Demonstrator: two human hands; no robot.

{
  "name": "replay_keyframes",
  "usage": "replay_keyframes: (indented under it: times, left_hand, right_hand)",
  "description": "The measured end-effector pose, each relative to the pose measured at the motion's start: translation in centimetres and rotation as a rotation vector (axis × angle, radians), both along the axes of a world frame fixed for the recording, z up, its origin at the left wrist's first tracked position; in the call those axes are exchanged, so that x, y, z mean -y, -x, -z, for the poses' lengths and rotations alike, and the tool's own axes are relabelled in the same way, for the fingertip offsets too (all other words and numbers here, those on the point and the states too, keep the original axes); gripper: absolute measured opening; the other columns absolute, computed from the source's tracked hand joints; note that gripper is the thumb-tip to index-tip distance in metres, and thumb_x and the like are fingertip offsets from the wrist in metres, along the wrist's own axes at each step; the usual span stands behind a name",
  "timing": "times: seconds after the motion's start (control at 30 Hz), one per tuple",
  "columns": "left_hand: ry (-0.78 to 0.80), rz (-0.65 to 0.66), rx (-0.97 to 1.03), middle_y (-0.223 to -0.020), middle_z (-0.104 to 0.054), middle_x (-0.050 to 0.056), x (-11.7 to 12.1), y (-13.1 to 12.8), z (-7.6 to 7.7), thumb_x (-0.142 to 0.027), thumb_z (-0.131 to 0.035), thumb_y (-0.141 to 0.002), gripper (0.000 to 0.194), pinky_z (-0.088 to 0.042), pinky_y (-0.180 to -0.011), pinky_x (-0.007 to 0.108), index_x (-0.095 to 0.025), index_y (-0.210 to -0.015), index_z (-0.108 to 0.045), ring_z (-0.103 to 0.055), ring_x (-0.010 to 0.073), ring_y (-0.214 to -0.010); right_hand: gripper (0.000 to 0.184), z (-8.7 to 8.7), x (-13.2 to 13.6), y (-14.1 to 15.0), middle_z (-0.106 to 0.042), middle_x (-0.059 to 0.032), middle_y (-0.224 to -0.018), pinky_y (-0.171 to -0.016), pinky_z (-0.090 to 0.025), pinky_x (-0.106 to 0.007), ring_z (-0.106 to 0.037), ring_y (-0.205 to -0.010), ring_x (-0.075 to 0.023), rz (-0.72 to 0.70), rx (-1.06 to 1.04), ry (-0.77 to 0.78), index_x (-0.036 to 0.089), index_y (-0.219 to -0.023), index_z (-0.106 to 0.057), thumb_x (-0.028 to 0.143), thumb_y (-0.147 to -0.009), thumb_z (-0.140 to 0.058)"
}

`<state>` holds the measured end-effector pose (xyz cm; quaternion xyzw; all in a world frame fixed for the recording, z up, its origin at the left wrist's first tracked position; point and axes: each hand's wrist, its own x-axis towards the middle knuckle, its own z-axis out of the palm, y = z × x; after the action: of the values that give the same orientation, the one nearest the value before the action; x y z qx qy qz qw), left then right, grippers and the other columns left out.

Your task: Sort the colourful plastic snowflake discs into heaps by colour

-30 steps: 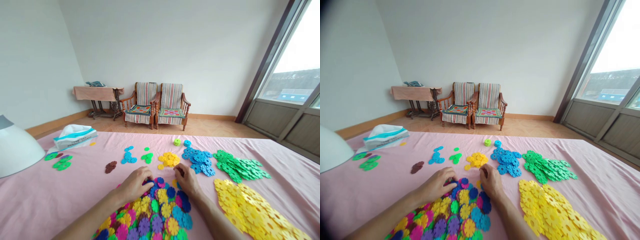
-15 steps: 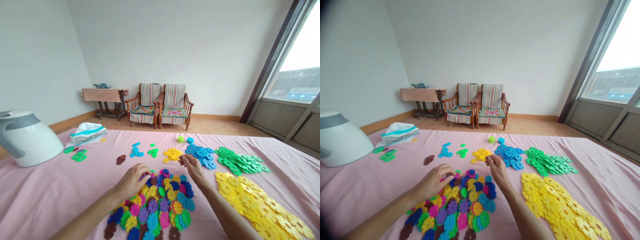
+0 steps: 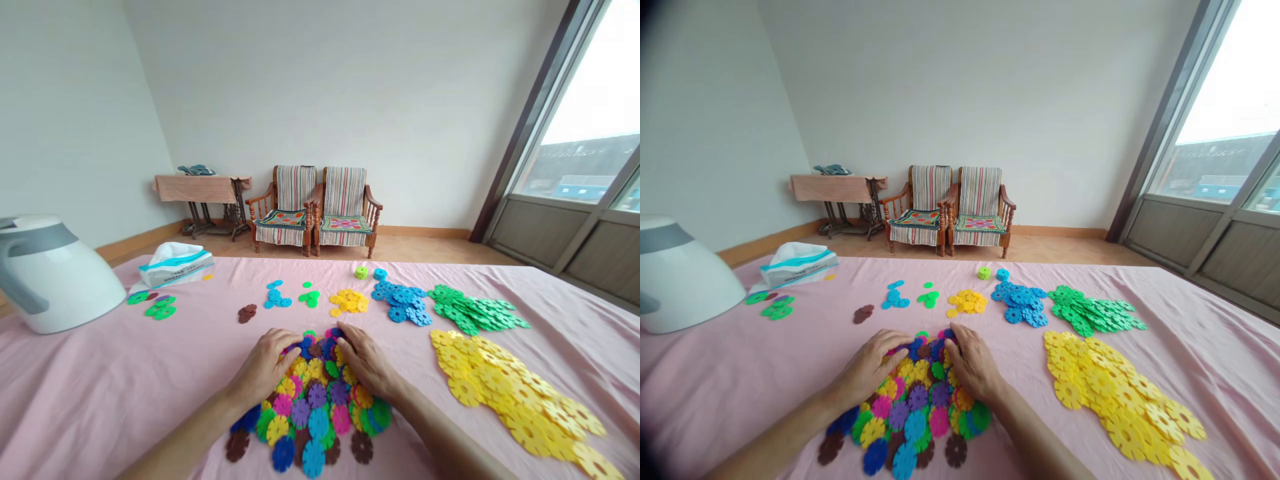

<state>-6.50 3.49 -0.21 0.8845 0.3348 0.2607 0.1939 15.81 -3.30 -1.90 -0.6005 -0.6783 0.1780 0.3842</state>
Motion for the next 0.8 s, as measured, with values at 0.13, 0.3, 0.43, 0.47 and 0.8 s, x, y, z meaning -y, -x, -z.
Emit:
replay_keyframes:
  times: [0.13, 0.3, 0.43, 0.47, 0.8]
  left_hand:
    - [0.006, 0.007, 0.007, -0.103, -0.064, 0.005, 0.0, 0.1, 0.0, -0.026, -0.047, -0.087, 0.023, -0.041, -0.093, 0.034, -0.023, -0.102, -0.064, -0.053, 0.0188, -0.101]
    - [0.002, 0.001, 0.026, -0.102, -0.064, 0.004, 0.0, 0.2, 0.0, -0.026, -0.047, -0.087, 0.023, -0.042, -0.092, 0.032, -0.022, -0.102, -0.064, -0.054, 0.0180, -0.100]
    - [-0.008, -0.037, 0.041, -0.098, -0.065, 0.004, -0.1, 0.4, 0.1, -0.025, -0.047, -0.087, 0.021, -0.043, -0.088, 0.031, -0.022, -0.098, -0.064, -0.056, 0.0178, -0.096]
    - [-0.013, -0.052, 0.044, -0.096, -0.065, 0.004, -0.1, 0.4, 0.1, -0.026, -0.046, -0.087, 0.021, -0.043, -0.087, 0.031, -0.021, -0.095, -0.065, -0.057, 0.0180, -0.095]
    - [-0.024, -0.125, 0.070, -0.084, -0.065, 0.003, -0.4, 0.4, 0.3, -0.025, -0.047, -0.086, 0.019, -0.044, -0.078, 0.027, -0.020, -0.083, -0.065, -0.059, 0.0170, -0.084]
  right_hand:
    - [0.041, -0.4, 0.3, 1.4, -0.057, -0.0103, -0.121, -0.098, -0.038, -0.036, -0.051, -0.112, -0.0212, -0.075, -0.028, 0.034, 0.017, -0.123, -0.053, 0.035, -0.087, -0.040]
    - [0.036, -1.4, 0.2, 1.5, -0.063, -0.0051, -0.110, -0.090, -0.043, -0.032, -0.057, -0.102, -0.0181, -0.115, -0.194, 0.040, 0.020, -0.114, -0.057, 0.031, -0.089, -0.035]
    - [0.023, -1.7, 0.0, 0.0, -0.067, -0.0030, -0.081, -0.068, -0.047, -0.027, -0.060, -0.076, -0.0161, 0.046, -0.164, 0.012, 0.018, -0.085, -0.064, 0.031, -0.083, -0.045]
    - [0.019, -1.8, 0.2, -0.4, -0.065, -0.0019, -0.076, -0.063, -0.045, -0.026, -0.059, -0.070, -0.0151, 0.049, -0.124, 0.028, 0.018, -0.081, -0.064, 0.030, -0.081, -0.049]
    - [0.024, -2.7, 2.1, 0.5, -0.055, -0.0006, -0.090, -0.077, -0.041, -0.027, -0.052, -0.085, -0.0151, -0.166, 0.071, 0.083, 0.024, -0.091, -0.064, 0.017, -0.068, -0.065]
